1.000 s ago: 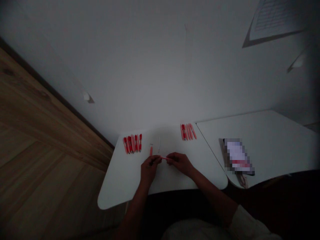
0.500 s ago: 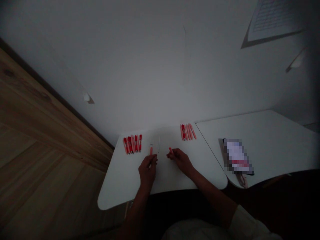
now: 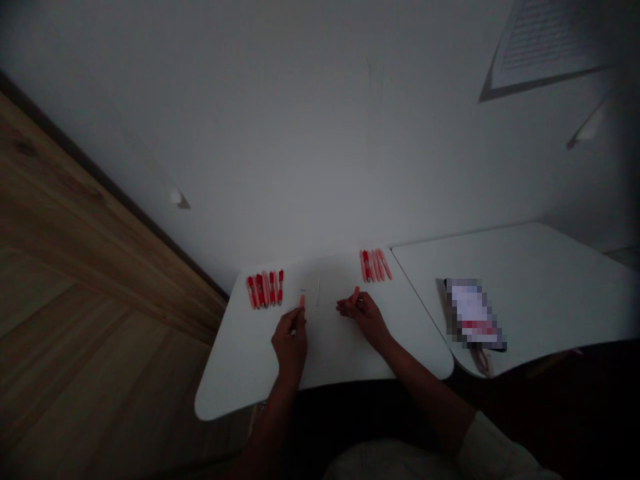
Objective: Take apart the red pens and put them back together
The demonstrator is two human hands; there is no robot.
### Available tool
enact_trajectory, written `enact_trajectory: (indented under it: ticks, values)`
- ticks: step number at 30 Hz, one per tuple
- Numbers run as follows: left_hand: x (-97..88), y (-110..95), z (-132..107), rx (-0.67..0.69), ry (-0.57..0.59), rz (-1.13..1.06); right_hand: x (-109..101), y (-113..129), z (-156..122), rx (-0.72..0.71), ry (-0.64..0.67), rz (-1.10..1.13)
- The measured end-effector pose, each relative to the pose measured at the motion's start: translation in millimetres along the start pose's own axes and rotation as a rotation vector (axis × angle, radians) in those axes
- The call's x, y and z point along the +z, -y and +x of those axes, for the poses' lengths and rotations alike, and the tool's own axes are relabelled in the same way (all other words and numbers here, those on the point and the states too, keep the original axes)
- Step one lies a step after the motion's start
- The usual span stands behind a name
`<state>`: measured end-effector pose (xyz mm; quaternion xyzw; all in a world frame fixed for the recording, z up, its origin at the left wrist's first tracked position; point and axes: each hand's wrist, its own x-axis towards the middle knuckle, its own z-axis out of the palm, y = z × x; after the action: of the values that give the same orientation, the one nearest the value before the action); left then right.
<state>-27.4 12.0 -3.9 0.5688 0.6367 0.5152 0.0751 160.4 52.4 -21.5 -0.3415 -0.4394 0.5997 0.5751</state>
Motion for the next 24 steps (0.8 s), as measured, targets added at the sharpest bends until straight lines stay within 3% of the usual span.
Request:
enact_trajectory:
  ticks: [7, 14, 19, 24]
  values:
    - [15.5, -6, 31, 0.135, 0.127, 0.198, -2, -5, 3, -0.002, -0.003, -0.010]
    - [41.4, -20, 64, 0.168, 0.459, 0.591, -4, -7, 4, -0.024, 0.019, -0.049]
    - [56.7, -30, 67, 0.129, 0.519, 0.790, -4, -5, 4, -0.038, 0.033, -0.099]
    - [64.9, -29, 70, 0.111, 0.577, 0.840, -3, -4, 3, -0.043, 0.030, -0.113]
